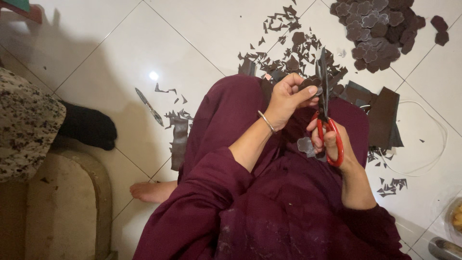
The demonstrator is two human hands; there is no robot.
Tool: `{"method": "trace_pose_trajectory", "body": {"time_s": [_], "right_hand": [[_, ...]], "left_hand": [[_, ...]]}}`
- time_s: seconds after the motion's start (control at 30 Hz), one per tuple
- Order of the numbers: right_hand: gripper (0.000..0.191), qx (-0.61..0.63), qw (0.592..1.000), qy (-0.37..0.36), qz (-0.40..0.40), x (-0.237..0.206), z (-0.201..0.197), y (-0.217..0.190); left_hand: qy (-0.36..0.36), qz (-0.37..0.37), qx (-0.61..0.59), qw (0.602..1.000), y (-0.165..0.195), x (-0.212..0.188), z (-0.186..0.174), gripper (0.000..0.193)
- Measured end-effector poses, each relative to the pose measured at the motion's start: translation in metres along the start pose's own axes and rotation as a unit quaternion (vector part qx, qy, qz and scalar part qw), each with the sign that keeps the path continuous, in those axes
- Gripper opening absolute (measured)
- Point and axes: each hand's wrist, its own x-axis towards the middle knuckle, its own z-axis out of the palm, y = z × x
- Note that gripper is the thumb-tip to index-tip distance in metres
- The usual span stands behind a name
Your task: The person sits on the floor and uses red-handled scissors to cut a dark sheet of material into small, flower-like shapes. The cut pieces are placed in a pile on the floor, while the offcuts remain scattered around the workspace.
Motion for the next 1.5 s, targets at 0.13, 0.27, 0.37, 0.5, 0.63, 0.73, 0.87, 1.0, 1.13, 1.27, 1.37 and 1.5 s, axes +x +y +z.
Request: {"method": "trace_pose_trajectory", "body": {"time_s": [0.13,0.27,0.37,0.5,0.63,0.73,0.87,1.0,1.13,1.27,1.37,1.5], "right_hand": [[0.1,0.002,1.0,0.005,0.004,-0.002,-0.002,0.002],[0.099,0.001,1.0,0.013,0.011,-0.004,-0.006,0.006],[0.098,0.001,0.999,0.032,0.024,-0.004,-0.008,0.007],[0.103,-0.08,0.994,0.066,0.026,-0.008,-0.011,0.0],[0.108,-0.057,0.997,0.008,0.042,-0.009,-0.017,-0.011],[0.108,-0.088,0.994,0.002,0.061,-0.006,-0.018,-0.016],[0.106,-0.111,0.993,-0.026,0.031,-0.009,-0.018,-0.02],[0.104,-0.119,0.991,-0.015,0.054,-0.008,-0.015,-0.022],[0.109,-0.113,0.99,0.005,0.08,-0.008,-0.014,-0.021],[0.112,-0.092,0.994,-0.013,0.062,-0.007,-0.016,-0.017],[0.114,-0.09,0.994,-0.018,0.055,-0.006,-0.015,-0.016],[0.115,-0.092,0.994,-0.022,0.047,-0.006,-0.012,-0.018]], "left_hand": [[-0.001,-0.009,-0.003,1.0,0.001,-0.001,0.0,0.015],[0.006,-0.02,-0.002,1.0,0.004,-0.001,0.001,0.015],[0.017,-0.034,0.004,0.999,0.007,-0.001,0.002,0.015],[0.023,-0.058,-0.007,0.998,0.012,-0.002,0.004,0.017],[0.026,-0.07,0.012,0.997,0.013,-0.003,0.006,0.016],[0.028,-0.074,0.018,0.997,0.012,-0.004,0.005,0.016],[0.007,-0.07,0.028,0.997,0.01,-0.005,0.003,0.018],[0.001,-0.075,0.035,0.997,0.009,-0.004,0.001,0.02],[-0.002,-0.072,0.04,0.997,0.008,-0.004,0.001,0.021],[-0.005,-0.071,0.032,0.997,0.01,-0.005,0.003,0.017],[0.001,-0.07,0.04,0.997,0.012,-0.006,0.006,0.016],[0.003,-0.067,0.049,0.997,0.015,-0.007,0.008,0.016]]}}
